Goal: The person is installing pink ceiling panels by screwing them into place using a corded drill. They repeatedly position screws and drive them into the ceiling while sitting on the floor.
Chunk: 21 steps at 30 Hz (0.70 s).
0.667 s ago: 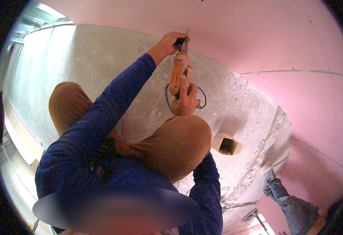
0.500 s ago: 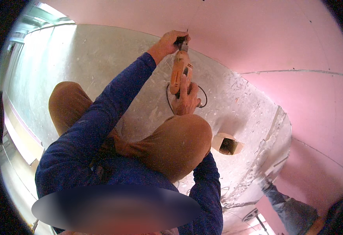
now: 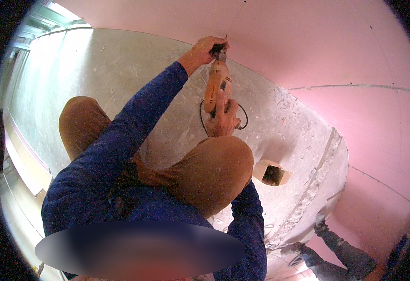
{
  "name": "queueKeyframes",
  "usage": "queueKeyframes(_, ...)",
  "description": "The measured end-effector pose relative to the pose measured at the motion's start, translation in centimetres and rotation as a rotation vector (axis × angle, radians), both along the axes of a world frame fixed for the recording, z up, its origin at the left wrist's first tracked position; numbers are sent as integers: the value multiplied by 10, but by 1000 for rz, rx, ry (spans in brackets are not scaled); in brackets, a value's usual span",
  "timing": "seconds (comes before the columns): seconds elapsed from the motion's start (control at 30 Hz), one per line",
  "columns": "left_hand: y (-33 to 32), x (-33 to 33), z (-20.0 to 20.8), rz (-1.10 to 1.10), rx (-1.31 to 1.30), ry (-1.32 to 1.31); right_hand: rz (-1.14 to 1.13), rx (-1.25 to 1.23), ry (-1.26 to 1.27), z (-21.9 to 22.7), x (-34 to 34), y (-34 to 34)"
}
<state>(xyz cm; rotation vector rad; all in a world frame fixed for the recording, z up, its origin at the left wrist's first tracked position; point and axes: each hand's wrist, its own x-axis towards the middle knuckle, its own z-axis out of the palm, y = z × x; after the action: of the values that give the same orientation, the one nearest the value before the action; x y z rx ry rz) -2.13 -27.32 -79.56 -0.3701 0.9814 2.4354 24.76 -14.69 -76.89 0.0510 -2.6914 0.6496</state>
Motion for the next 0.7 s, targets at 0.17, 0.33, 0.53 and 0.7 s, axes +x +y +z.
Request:
queueKeyframes(0.17,1,4,0,1,-44,-7,-6,-25,13,-4,0,0)
queueKeyframes(0.33,-3,2,-42,-12,-121,131,-41,-20,14,-7,0,-3)
queueKeyframes(0.53,-22,60,-84,-93,-447,329,-35,-8,31,-11,1,-3)
queueKeyframes(0.7,-12,130,-60,-123,-1113,905,-62,-79,-22,-26,2,-8)
